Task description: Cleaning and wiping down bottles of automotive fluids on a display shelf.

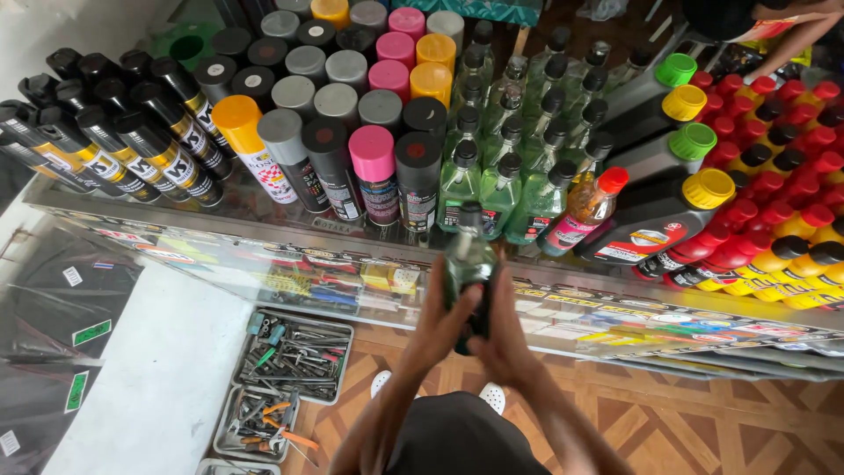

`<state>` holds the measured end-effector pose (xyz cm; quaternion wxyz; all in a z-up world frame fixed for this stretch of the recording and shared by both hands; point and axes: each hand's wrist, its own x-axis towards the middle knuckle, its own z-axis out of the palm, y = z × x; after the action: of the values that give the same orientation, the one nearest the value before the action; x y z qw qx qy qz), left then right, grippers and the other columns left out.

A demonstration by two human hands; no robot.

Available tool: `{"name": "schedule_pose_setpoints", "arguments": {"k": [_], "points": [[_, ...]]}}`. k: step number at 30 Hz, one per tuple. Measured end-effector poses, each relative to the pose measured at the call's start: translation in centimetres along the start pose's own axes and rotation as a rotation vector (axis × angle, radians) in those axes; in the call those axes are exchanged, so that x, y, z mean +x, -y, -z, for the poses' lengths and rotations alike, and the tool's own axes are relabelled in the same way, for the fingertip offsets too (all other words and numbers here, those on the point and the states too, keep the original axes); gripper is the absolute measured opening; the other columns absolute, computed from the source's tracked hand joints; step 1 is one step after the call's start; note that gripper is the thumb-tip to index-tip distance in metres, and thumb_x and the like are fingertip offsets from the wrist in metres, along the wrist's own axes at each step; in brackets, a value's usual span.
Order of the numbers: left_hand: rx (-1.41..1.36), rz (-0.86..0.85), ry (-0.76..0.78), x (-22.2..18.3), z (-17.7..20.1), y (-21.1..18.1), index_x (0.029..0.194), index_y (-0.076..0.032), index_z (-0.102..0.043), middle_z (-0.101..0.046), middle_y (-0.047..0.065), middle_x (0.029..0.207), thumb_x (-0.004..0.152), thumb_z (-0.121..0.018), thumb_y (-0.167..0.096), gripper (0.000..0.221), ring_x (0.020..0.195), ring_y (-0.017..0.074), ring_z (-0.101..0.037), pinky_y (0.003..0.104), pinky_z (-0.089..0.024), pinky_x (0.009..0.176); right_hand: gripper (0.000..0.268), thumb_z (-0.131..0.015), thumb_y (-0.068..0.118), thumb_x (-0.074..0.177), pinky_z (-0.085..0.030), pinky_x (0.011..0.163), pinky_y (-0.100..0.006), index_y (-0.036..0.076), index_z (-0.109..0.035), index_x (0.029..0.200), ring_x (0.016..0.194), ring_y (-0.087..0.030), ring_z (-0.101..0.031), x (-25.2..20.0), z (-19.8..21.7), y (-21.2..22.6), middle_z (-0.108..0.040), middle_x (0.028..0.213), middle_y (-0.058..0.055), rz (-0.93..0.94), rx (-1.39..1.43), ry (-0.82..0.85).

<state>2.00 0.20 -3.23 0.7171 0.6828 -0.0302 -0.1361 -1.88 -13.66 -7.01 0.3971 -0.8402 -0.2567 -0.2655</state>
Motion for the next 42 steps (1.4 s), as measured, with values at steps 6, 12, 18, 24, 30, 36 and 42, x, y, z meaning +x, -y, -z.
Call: {"name": "schedule_pose_setpoints", "arguments": {"k": [6, 12, 18, 24, 30, 36, 42], "points": [[0.007, -0.215, 0.116, -0.7, -1.1, 2.2, 0.154, -0.013, -0.042, -0.065, 0.02, 0.127, 0.092, -0.074, -0.019, 0.07, 0.121, 0.0325, -0.064, 0.048, -0.049, 0.105, 0.114, -0.06, -0.006, 0.065, -0.002, 0.125, -0.058, 0.0, -0.008, 0.166, 0.156, -0.046, -0.01, 3.0, 2.1, -0.1, -0.014, 0.17, -0.027, -0.229, 0.167, -0.061], [-0.243, -0.13, -0.06, -0.4, 1.1, -0.4, 0.162, -0.005, -0.027, -0.045, 0.031, 0.15, 0.102, -0.058, -0.04, 0.075, 0.142, 0.0396, -0.042, 0.058, -0.032, 0.117, 0.107, -0.063, 0.037, 0.084, -0.008, 0.124, -0.057, -0.005, -0.003, 0.161, 0.156, -0.047, 0.005, -3.1, -2.0, 2.0, 0.008, 0.169, -0.027, -0.066, 0.228, 0.045], [-0.252, -0.301, 0.159, -0.6, -0.1, -0.7, 0.161, -0.01, -0.032, -0.051, 0.021, 0.148, 0.106, -0.054, -0.02, 0.061, 0.139, 0.0283, -0.043, 0.053, -0.033, 0.117, 0.128, -0.063, 0.067, 0.085, 0.004, 0.125, -0.057, -0.005, 0.011, 0.16, 0.155, -0.043, 0.007, 2.6, 0.8, 0.9, 0.006, 0.168, -0.03, -0.133, 0.495, -0.014], [-0.153, -0.222, 0.129, -0.9, -1.1, -1.8, 0.161, -0.008, -0.03, -0.05, 0.025, 0.149, 0.106, -0.052, -0.027, 0.062, 0.142, 0.035, -0.042, 0.054, -0.035, 0.117, 0.127, -0.07, 0.02, 0.056, -0.004, 0.128, -0.055, -0.01, -0.004, 0.161, 0.157, -0.049, -0.004, 2.3, 0.9, -0.3, -0.009, 0.168, -0.031, -0.036, 0.205, -0.066], [-0.183, -0.127, -0.107, 0.7, 0.5, 1.1, 0.16, -0.007, -0.033, -0.046, 0.029, 0.152, 0.107, -0.048, -0.038, 0.063, 0.144, 0.0403, -0.04, 0.055, -0.035, 0.118, 0.104, -0.063, 0.039, 0.086, -0.012, 0.124, -0.056, -0.008, -0.007, 0.16, 0.155, -0.049, -0.002, -2.2, -1.2, 2.0, 0.001, 0.169, -0.03, -0.049, 0.199, 0.02], [-0.141, -0.215, 0.101, 0.0, -1.2, 2.1, 0.16, -0.005, -0.032, -0.055, 0.025, 0.145, 0.106, -0.053, -0.025, 0.061, 0.139, 0.0342, -0.047, 0.053, -0.04, 0.114, 0.101, -0.052, 0.048, 0.093, -0.001, 0.126, -0.058, -0.005, -0.001, 0.162, 0.157, -0.046, 0.005, 3.4, 2.1, 1.1, 0.003, 0.17, -0.027, -0.029, 0.264, -0.082], [-0.11, -0.171, -0.114, 0.5, -0.8, 1.3, 0.159, 0.005, -0.024, -0.037, 0.037, 0.154, 0.105, -0.054, -0.026, 0.069, 0.148, 0.0451, -0.029, 0.057, -0.023, 0.123, 0.106, -0.078, 0.033, 0.076, -0.015, 0.124, -0.061, -0.011, -0.025, 0.157, 0.154, -0.057, -0.008, 0.5, 0.8, 1.8, -0.015, 0.166, -0.035, 0.116, 0.084, -0.033]]}}
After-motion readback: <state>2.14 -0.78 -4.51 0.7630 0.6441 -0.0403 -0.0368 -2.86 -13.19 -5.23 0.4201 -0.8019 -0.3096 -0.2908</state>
